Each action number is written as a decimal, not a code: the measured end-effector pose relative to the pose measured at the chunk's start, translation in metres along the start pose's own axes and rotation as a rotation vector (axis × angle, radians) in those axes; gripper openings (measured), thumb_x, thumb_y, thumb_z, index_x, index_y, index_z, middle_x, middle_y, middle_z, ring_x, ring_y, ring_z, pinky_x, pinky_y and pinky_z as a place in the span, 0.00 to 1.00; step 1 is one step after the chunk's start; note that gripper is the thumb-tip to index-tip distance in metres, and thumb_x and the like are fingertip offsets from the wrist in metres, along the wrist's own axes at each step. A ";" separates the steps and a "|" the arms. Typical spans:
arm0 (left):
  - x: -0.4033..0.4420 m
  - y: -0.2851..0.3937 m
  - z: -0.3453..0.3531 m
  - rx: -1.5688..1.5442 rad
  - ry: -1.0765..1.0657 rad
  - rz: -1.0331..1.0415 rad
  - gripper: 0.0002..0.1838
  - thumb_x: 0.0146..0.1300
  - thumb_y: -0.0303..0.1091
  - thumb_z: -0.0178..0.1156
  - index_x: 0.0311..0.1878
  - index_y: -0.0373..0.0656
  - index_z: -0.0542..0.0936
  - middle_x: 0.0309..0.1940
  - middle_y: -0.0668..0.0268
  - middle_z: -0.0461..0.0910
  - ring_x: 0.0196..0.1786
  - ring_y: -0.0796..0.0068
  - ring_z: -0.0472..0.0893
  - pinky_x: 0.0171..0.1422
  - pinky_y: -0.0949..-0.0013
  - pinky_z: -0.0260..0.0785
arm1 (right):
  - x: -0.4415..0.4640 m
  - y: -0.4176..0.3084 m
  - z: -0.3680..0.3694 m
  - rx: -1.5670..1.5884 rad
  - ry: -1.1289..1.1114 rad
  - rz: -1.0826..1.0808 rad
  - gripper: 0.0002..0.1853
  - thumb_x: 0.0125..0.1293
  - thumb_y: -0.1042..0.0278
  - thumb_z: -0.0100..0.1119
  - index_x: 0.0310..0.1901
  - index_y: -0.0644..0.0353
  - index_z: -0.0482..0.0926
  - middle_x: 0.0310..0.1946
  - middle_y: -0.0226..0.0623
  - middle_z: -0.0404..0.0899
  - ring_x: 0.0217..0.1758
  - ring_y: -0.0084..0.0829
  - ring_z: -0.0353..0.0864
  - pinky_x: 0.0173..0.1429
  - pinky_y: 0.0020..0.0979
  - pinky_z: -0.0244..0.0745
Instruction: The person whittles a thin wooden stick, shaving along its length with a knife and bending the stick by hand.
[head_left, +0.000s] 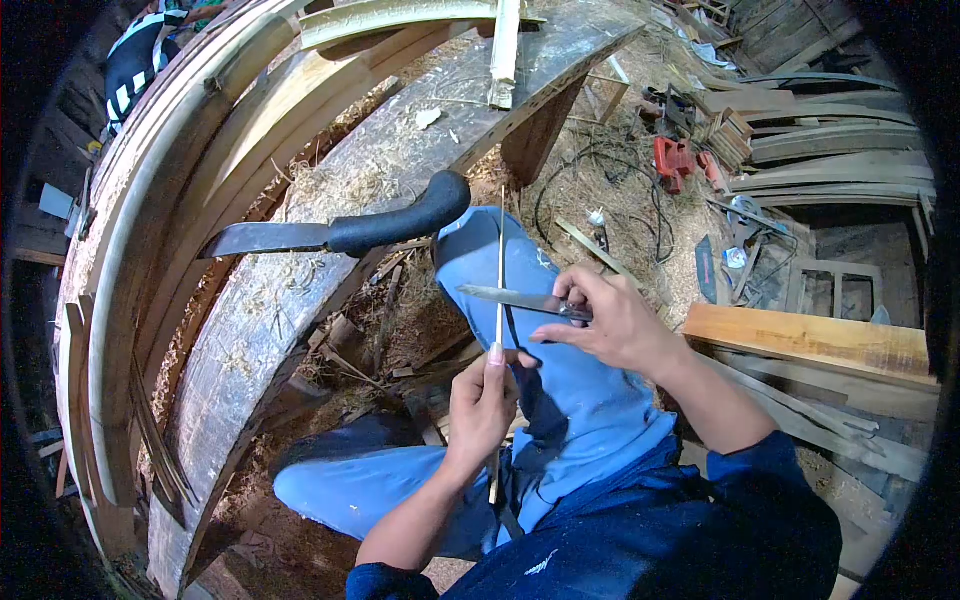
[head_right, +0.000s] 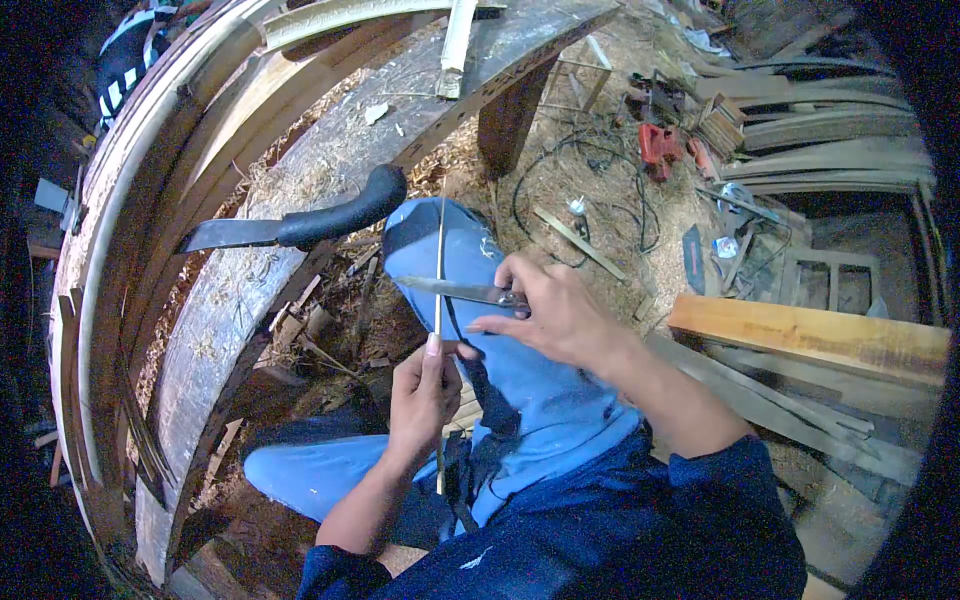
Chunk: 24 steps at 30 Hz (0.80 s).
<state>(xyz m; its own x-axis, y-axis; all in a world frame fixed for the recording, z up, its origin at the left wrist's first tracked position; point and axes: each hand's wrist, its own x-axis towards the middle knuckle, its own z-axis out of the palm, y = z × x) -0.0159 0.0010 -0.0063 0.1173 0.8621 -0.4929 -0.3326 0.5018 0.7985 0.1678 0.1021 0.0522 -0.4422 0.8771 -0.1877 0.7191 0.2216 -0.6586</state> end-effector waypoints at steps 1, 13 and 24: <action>0.001 0.000 0.001 0.030 0.031 0.074 0.23 0.81 0.46 0.41 0.45 0.37 0.80 0.15 0.79 0.63 0.16 0.90 0.58 0.20 0.78 0.47 | 0.002 0.000 -0.001 0.008 -0.017 -0.065 0.21 0.63 0.55 0.70 0.45 0.63 0.75 0.33 0.48 0.83 0.36 0.48 0.84 0.42 0.43 0.78; 0.001 -0.003 0.001 0.028 0.027 0.136 0.21 0.82 0.44 0.40 0.50 0.37 0.77 0.13 0.76 0.65 0.16 0.89 0.61 0.20 0.78 0.51 | 0.010 0.007 -0.019 -0.234 -0.093 -0.272 0.17 0.68 0.55 0.63 0.39 0.64 0.75 0.33 0.54 0.82 0.37 0.57 0.83 0.40 0.50 0.75; -0.001 -0.016 0.014 0.024 0.060 0.160 0.18 0.81 0.41 0.43 0.50 0.38 0.78 0.14 0.77 0.64 0.17 0.89 0.61 0.21 0.77 0.51 | 0.002 0.010 0.012 -0.382 -0.022 -0.191 0.28 0.70 0.43 0.55 0.22 0.61 0.76 0.15 0.53 0.76 0.20 0.55 0.79 0.28 0.53 0.73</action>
<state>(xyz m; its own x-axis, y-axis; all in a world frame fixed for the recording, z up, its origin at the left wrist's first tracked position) 0.0022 -0.0071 -0.0133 0.0082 0.9256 -0.3783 -0.3204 0.3608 0.8759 0.1676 0.1014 0.0368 -0.5952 0.7965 -0.1067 0.7681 0.5248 -0.3668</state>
